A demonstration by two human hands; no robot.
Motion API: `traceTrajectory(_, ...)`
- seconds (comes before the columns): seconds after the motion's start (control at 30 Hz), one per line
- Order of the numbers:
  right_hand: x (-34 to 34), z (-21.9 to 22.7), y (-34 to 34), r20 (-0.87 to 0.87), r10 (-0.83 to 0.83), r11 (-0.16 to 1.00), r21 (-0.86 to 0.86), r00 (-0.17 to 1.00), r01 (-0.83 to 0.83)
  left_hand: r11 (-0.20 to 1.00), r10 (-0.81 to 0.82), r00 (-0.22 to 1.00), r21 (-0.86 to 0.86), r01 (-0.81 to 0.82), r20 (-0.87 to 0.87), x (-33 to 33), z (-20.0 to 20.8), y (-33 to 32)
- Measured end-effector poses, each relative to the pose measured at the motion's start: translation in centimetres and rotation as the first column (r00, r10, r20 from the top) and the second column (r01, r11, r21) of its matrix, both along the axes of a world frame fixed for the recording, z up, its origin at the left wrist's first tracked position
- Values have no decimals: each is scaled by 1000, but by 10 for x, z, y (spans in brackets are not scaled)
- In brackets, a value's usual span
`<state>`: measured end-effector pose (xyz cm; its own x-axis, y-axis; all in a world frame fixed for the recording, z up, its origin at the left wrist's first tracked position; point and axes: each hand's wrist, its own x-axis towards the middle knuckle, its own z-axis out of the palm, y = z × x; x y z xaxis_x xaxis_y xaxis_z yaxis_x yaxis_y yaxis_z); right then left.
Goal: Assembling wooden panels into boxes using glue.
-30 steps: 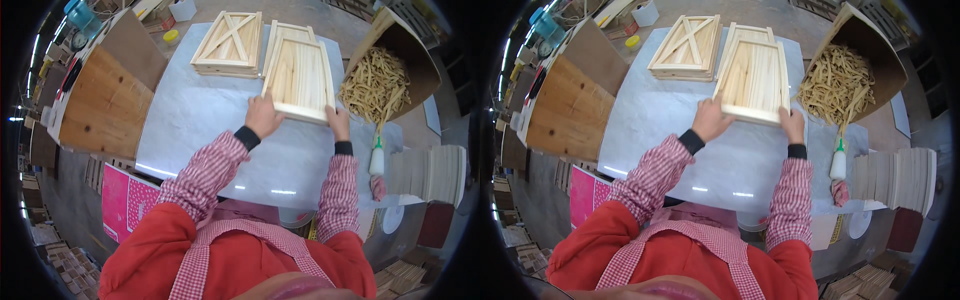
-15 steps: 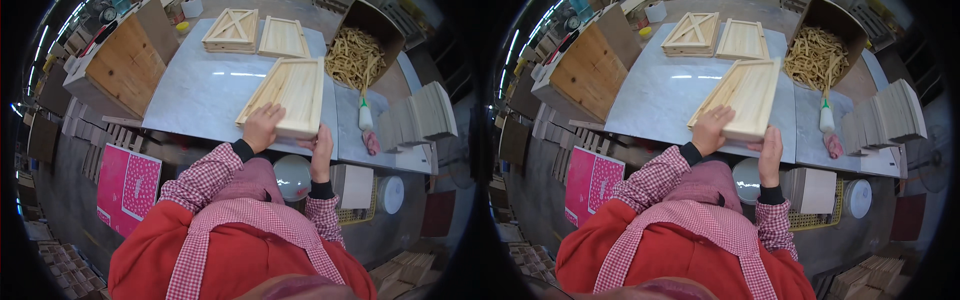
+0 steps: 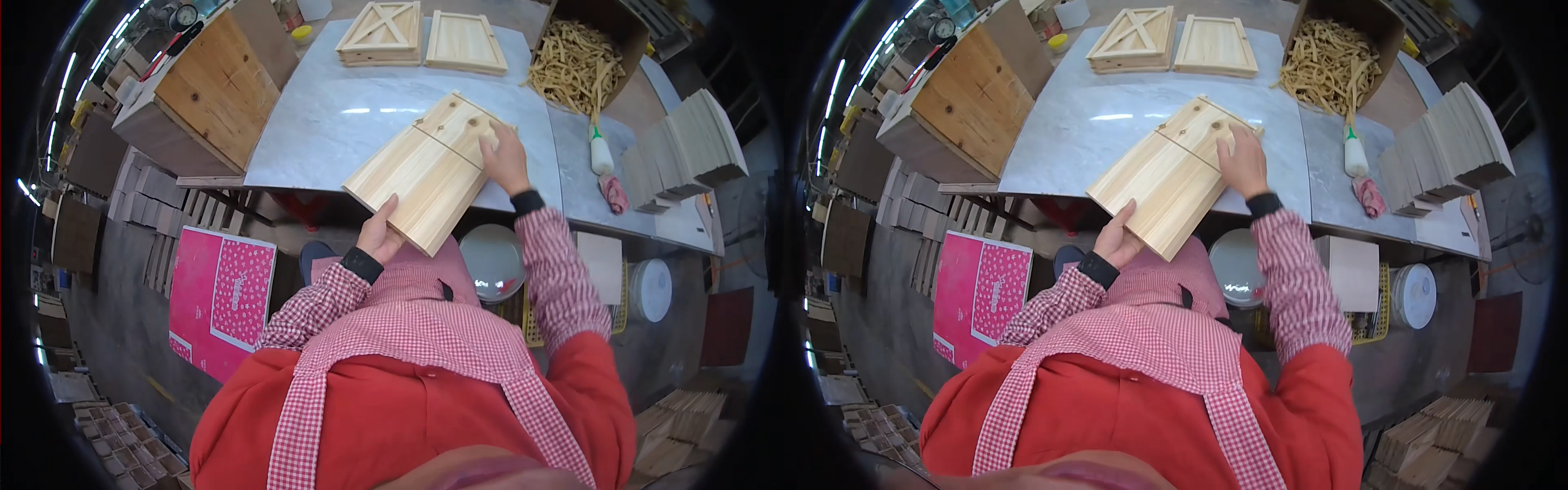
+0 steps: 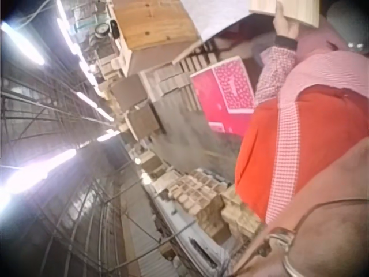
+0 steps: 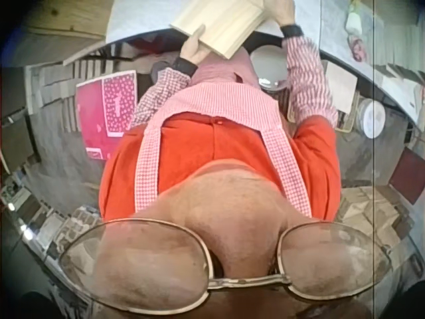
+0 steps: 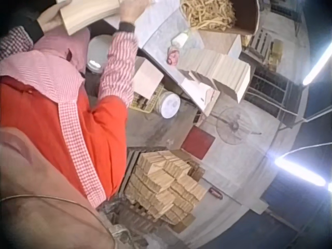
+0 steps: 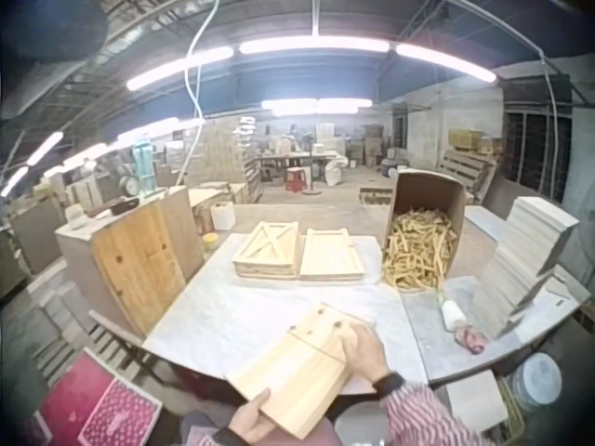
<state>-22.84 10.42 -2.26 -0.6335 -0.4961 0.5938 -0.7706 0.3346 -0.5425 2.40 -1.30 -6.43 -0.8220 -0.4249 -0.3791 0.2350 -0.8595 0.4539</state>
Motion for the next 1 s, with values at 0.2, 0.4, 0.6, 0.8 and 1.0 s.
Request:
traceTrajectory(0.2,-46,-6,-44,-104,-76,926,361,992,109,998,-39,963,-31,49,266,6,6,0)
traceTrajectory(0.4,-57,-22,-66,-182,-125,888,418,975,192,996,-77,959,-29,89,271,10,18,-1)
traceTrajectory(0.6,-66,-30,-71,-18,-157,870,471,987,147,998,-60,975,-16,65,214,12,17,-1)
traceTrajectory(0.8,-22,-3,-99,-90,-53,934,347,994,82,998,-15,981,-64,27,193,49,14,-20)
traceTrajectory(1.0,-2,-27,-104,-59,-67,952,296,996,82,999,46,938,-43,-33,342,54,14,-26)
